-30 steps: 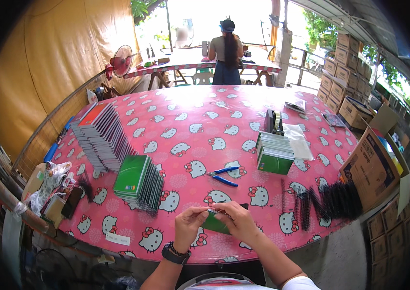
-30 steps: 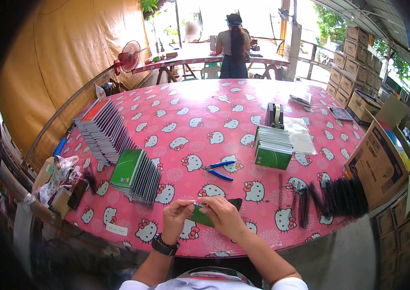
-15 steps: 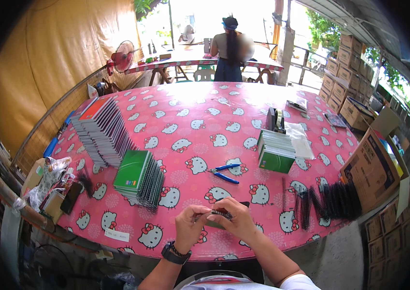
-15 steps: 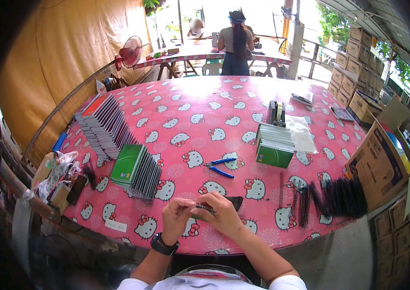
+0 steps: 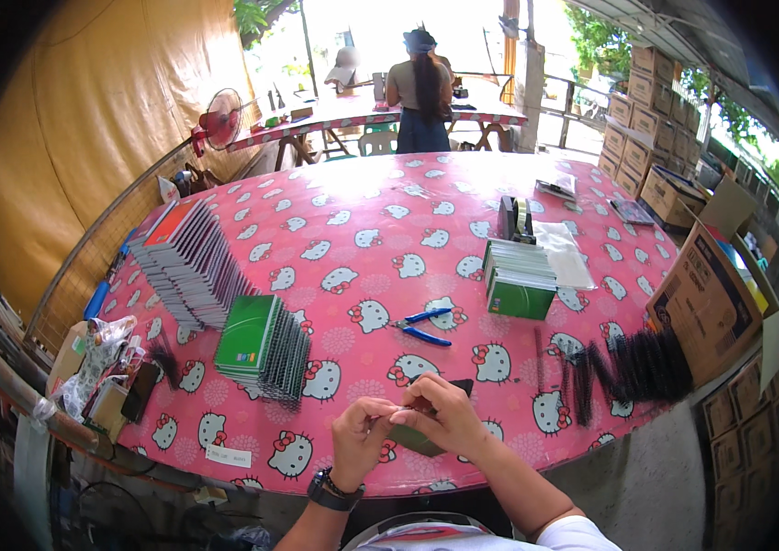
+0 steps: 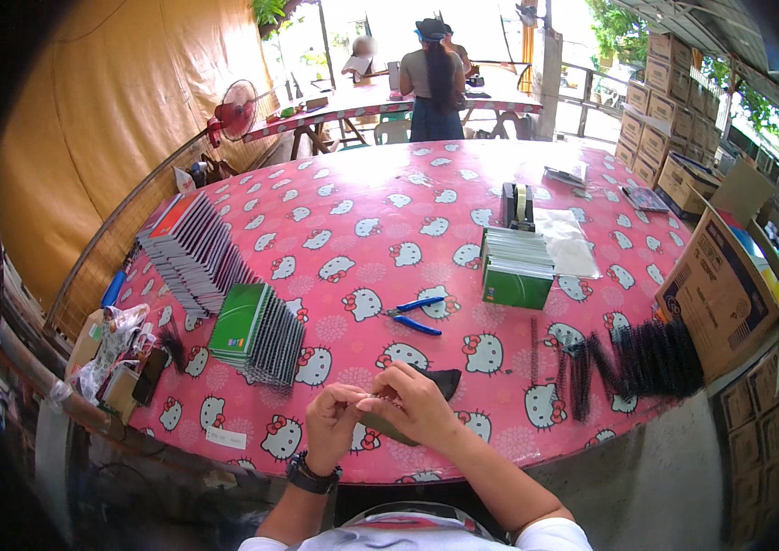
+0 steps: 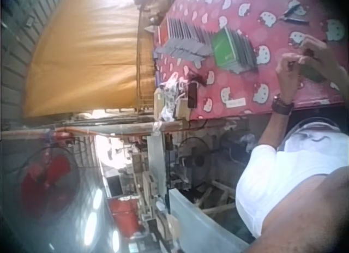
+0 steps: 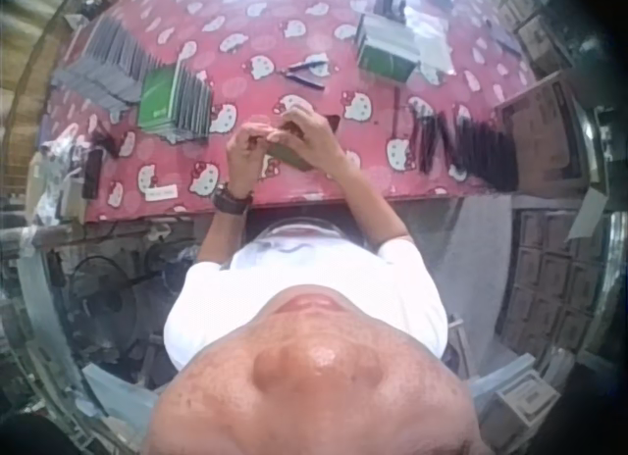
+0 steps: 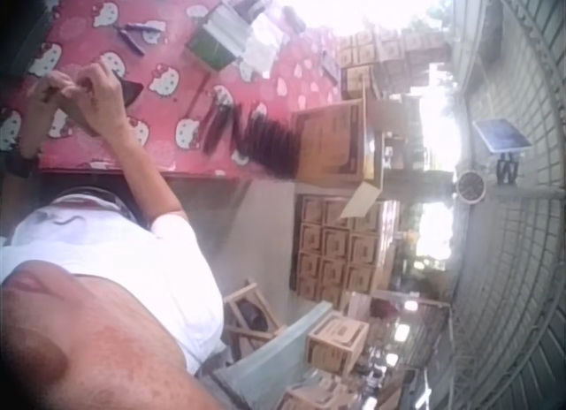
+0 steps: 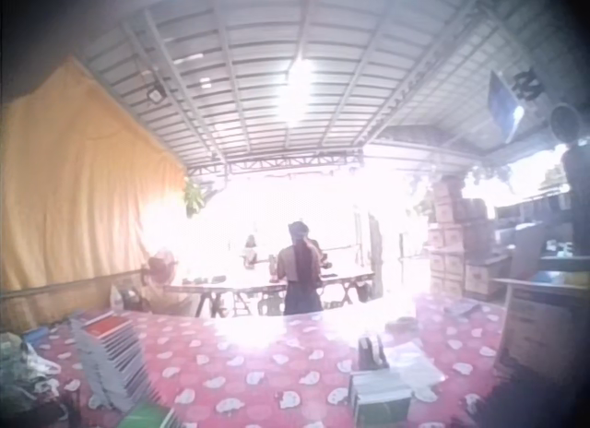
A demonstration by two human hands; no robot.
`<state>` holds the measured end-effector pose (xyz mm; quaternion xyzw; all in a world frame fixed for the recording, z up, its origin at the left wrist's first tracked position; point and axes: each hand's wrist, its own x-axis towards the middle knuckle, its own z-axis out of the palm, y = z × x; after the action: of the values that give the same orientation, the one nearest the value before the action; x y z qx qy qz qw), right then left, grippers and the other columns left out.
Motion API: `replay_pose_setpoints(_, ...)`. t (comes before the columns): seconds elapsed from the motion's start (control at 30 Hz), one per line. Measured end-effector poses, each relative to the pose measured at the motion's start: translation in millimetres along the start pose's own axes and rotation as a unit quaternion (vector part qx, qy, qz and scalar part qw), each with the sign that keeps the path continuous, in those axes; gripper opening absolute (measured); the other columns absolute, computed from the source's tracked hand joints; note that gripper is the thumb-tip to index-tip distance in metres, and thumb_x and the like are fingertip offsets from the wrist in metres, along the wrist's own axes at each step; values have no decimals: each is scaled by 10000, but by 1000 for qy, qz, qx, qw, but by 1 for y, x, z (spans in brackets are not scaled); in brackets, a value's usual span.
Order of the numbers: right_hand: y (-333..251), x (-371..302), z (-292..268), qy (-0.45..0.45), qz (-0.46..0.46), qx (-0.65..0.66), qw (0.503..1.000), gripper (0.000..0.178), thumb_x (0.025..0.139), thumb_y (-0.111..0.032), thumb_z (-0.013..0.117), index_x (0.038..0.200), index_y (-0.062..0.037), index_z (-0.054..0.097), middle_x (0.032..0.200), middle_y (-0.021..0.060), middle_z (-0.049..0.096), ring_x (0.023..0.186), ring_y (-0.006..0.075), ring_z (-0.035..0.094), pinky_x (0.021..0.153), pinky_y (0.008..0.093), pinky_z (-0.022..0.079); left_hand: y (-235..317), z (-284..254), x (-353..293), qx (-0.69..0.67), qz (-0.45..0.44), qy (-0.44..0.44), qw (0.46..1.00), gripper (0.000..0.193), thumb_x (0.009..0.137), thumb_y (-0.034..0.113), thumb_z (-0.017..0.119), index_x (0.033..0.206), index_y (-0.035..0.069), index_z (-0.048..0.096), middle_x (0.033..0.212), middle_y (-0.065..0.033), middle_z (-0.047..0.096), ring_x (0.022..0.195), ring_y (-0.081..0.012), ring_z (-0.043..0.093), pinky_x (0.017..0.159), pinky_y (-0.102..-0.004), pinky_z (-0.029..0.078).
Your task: The person assembles spiral-bound notebooks by inserting a black spiral binding into the pre-punched holes of green notebook covers. They handle each notebook one at a time, aligning the spiral, and then place the completed unit into a stack.
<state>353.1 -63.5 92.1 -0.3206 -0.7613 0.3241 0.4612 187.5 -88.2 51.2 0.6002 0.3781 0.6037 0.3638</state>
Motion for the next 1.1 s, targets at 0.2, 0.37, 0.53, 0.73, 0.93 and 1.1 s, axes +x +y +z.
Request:
replay_pose_setpoints(0.2, 5, -5, 11, 53, -26, -72, 996, 165, 878, -160, 631, 909, -2, 592, 818, 133, 566, 728, 290, 582, 643, 353, 478, -3, 11, -5, -2, -21, 53, 998, 133, 867, 61, 671, 952, 10, 582, 873, -66, 638, 745, -94, 591, 655, -237, 493)
replay_pose_setpoints(0.37, 1, -6, 21, 51, -29, -91, 994, 167, 882, -159, 620, 952, -8, 609, 855, 148, 579, 819, 318, 587, 709, 380, 481, -5, 9, -7, -47, -29, 71, 996, 190, 887, 71, 650, 1032, 15, 541, 864, -34, 599, 785, -81, 577, 687, -228, 481)
replay_pose_setpoints(0.53, -7, -11, 8, 72, -16, -88, 993, 339, 848, -232, 677, 1104, -27, 592, 997, 150, 598, 970, 300, 583, 836, 381, 472, 5, -4, -3, -13, -61, 55, 997, 163, 896, 57, 610, 1040, 33, 538, 896, -23, 578, 811, -79, 554, 709, -218, 460)
replay_pose_setpoints(0.73, 41, -44, -43, 172, 130, -48, 975, 316, 850, -141, 666, 1135, -24, 599, 1115, 78, 613, 976, 166, 571, 826, 307, 460, 34, -77, 17, 91, 70, 248, 962, 162, 935, 117, 543, 1075, 38, 533, 909, 3, 537, 784, -65, 494, 674, -215, 407)
replay_pose_setpoints(0.93, 74, -92, -58, 137, 208, -89, 964, 157, 853, -86, 639, 997, -24, 654, 1049, 55, 618, 924, 119, 551, 765, 254, 452, 105, -171, 102, 301, 166, 271, 899, 148, 948, 140, 503, 963, 21, 590, 882, -41, 582, 824, -134, 543, 753, -275, 435)
replay_pose_setpoints(1.1, 96, -101, -46, 190, 158, -201, 948, 154, 834, -58, 638, 986, -35, 657, 1041, 60, 609, 876, 115, 515, 712, 241, 435, 71, -184, 208, 512, 103, -134, 842, 123, 921, 97, 481, 920, 15, 574, 899, -123, 610, 888, -260, 587, 804, -338, 452)
